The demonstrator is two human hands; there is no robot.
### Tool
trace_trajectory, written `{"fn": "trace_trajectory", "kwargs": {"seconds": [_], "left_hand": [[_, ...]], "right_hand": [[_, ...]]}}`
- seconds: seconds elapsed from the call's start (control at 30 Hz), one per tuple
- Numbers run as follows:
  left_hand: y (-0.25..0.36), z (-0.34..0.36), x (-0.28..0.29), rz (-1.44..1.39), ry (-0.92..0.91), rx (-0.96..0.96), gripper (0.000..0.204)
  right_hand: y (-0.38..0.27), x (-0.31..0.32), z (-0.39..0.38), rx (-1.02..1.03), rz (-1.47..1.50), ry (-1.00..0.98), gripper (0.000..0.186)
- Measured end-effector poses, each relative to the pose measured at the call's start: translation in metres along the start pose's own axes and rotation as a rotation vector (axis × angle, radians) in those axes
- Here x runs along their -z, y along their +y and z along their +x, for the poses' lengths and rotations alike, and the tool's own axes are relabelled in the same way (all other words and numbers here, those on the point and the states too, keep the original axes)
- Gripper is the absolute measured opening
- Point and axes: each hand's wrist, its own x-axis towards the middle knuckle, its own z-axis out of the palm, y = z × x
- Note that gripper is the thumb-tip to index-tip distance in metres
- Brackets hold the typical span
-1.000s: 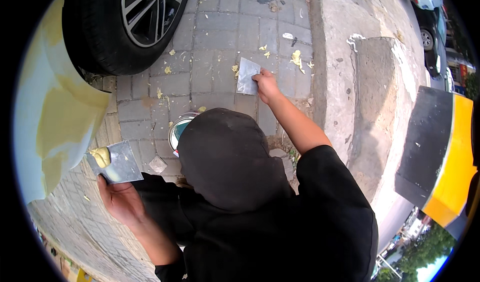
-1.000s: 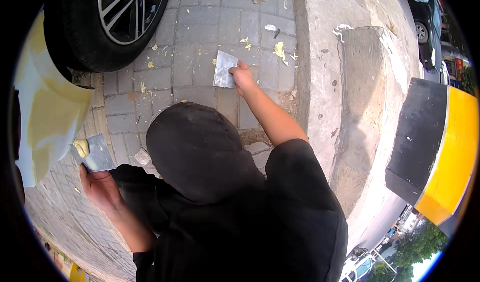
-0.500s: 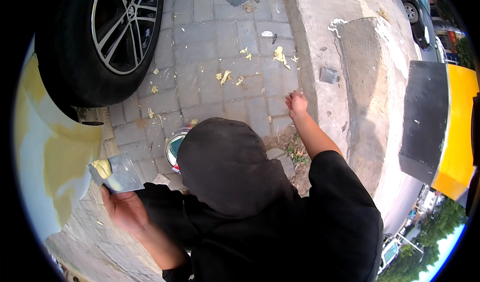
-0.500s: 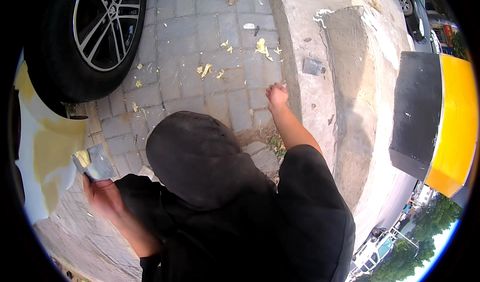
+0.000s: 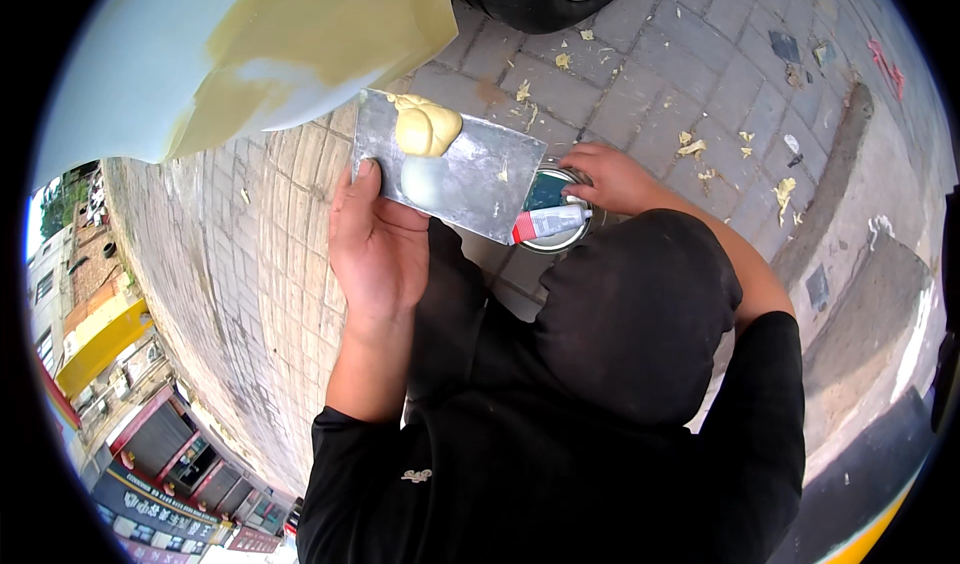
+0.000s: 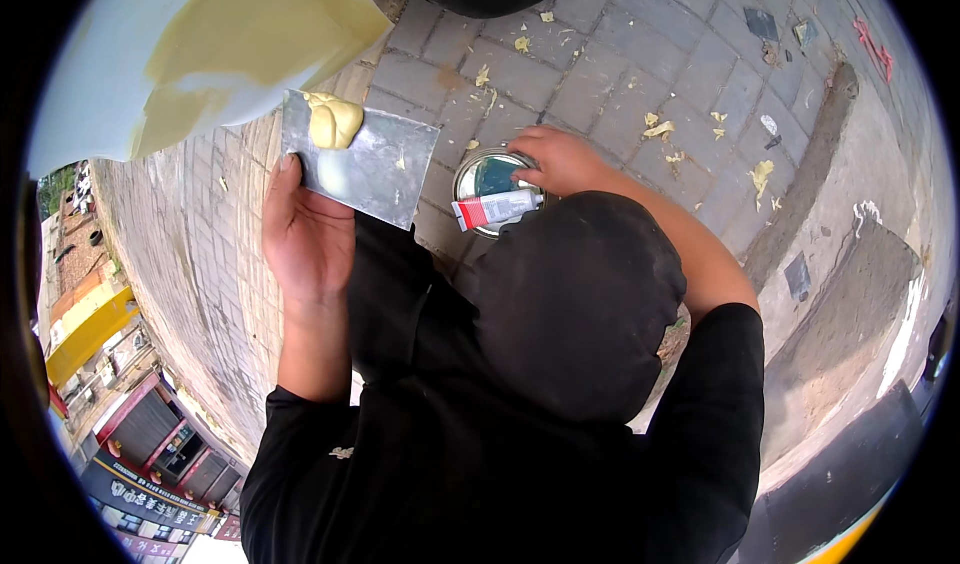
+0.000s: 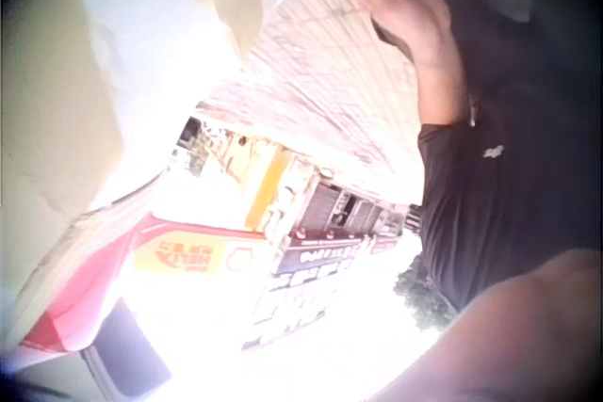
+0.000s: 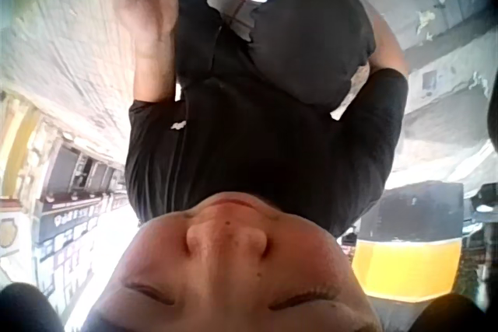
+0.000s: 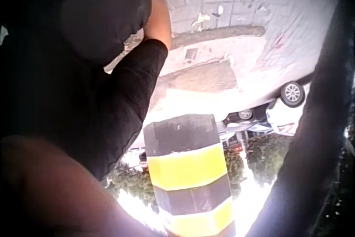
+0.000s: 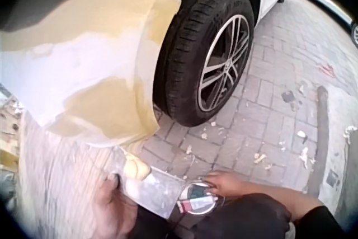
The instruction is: The person applies a beige body filler to the rear bumper of a white car using a metal spreader and a smaller plastic scraper. They repeatedly scoop filler from the spreader and smooth it over the surface, working around the taillight and along the lower edge of the bumper.
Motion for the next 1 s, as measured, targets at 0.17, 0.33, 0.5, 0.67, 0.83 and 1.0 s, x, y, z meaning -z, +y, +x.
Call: {"fn": "trace_trajectory", "kwargs": {"seconds": [0.17,0.33,0.5,0.67,0.83,1.0], "left_hand": [[-0.001,-0.003,-0.001,0.039,0.034,0.019,0.038],[0.005,0.000,-0.004,0.036,0.019,0.026,0.036],[0.010,-0.005,-0.003,0.064,0.044,0.030,0.036],[0.010,-0.002,-0.009,0.085,0.063,0.036,0.035],[0.008,-0.004,-0.016,0.101,0.111,0.016,0.033],[0.010,-0.005,-0.018,0.098,0.089,0.022,0.032]], "right_hand": [[-0.007,-0.001,0.028,0.105,-0.108,-0.123,0.059],[0.007,-0.017,0.039,0.087,-0.089,-0.133,0.058],[0.013,-0.027,0.043,0.089,0.059,-0.066,0.050],[0.018,-0.023,0.047,0.070,0.156,0.021,0.041],[0.010,-0.011,0.039,-0.025,0.204,-0.049,0.033],[-0.004,0.002,0.036,-0.001,0.288,-0.007,0.027]]}}
